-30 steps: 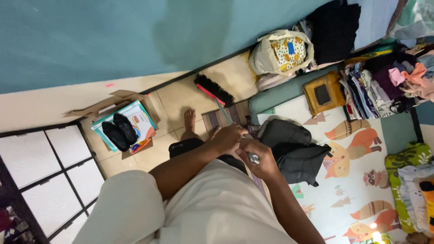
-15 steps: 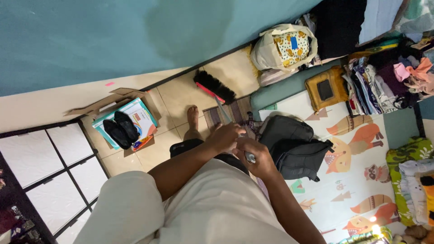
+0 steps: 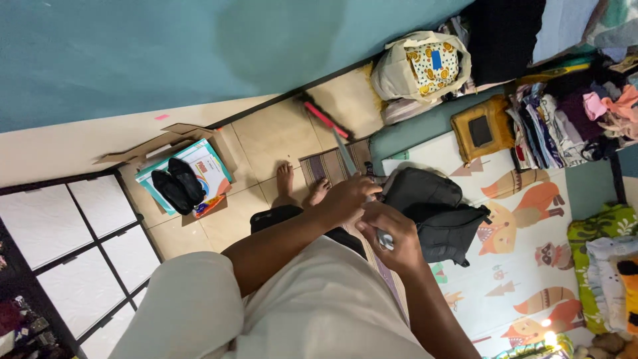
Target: Tidying up a room by picking up items from the floor, organizing bags, and sweeping.
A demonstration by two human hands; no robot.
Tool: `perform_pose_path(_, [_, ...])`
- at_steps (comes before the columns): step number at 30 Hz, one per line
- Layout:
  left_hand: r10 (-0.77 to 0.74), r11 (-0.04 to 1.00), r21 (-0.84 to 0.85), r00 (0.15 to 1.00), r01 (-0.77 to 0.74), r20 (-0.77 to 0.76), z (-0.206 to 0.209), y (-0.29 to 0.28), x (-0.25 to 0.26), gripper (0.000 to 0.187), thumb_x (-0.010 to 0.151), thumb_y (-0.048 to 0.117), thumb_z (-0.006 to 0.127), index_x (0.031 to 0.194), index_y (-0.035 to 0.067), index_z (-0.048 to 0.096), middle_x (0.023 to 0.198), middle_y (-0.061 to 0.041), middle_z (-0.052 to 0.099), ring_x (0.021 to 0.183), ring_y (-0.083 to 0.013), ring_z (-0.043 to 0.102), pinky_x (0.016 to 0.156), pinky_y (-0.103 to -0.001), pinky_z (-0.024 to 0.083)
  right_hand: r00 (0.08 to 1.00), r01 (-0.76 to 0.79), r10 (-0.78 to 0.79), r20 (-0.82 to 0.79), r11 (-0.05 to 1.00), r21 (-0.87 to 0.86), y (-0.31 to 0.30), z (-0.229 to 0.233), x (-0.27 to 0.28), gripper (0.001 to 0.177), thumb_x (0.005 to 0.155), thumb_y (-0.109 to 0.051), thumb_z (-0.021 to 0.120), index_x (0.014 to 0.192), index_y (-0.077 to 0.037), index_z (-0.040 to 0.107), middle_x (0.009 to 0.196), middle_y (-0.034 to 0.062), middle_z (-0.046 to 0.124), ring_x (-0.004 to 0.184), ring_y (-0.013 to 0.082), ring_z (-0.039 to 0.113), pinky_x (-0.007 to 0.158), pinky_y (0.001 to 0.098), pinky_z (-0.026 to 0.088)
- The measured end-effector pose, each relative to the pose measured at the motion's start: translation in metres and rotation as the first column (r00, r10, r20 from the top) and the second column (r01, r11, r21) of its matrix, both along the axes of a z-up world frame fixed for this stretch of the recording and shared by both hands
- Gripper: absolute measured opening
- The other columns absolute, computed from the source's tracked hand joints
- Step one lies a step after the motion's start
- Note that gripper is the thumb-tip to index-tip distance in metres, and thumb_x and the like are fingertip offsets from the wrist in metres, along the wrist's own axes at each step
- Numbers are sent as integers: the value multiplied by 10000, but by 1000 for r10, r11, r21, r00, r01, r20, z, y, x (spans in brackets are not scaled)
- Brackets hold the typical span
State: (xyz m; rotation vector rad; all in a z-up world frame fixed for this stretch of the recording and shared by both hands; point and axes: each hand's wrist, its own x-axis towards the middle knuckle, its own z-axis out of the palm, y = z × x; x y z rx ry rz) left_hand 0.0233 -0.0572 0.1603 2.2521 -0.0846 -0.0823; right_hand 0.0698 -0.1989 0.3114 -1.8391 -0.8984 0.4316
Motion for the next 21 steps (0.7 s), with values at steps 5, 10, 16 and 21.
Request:
perform_pose_path(5, [135, 982, -137, 990, -128, 38, -21, 12, 5, 335, 833, 96, 724, 1159, 26, 695, 1158, -143, 690, 1166, -314, 633, 1047, -452, 491, 997, -44, 46, 65, 999, -27, 15, -35, 4, 163, 851, -37, 818, 893, 0, 665, 1064, 162, 730, 1066, 304, 747, 883, 365, 593])
perform_pose_path(10, [119, 983, -126, 986, -134, -119, -59, 35, -33, 324, 828, 75, 716, 1149, 27, 698, 1084, -149, 718, 1063, -328, 696, 1071, -437, 494, 991, -126, 127, -41, 991, 36, 32, -66, -8, 146, 867, -8, 796, 986, 7, 712, 1088, 171, 744, 1012, 315, 748, 853, 367, 589])
perform_pose_path(16, [-44, 995, 77, 958, 69, -285, -7, 53, -74, 280, 731, 264, 794, 959, 104, 769, 928, -146, 744, 1001, -349, 696, 1179, -522, 363, 933, -214, 200, -298, 977, -14, 38, -52, -22, 146, 885, -48, 802, 1009, -1, 742, 995, 142, 779, 864, 260, 783, 763, 337, 603])
perform_pose_path(21, [82, 977, -163, 945, -139, -316, 52, 38, -78, 321, 790, 109, 660, 1094, 127, 762, 1088, -126, 711, 1073, -336, 664, 935, -509, 515, 945, -310, 320, -61, 941, 135, 36, 31, -7, 110, 863, -25, 799, 922, -29, 706, 988, 115, 765, 883, 252, 784, 754, 325, 604])
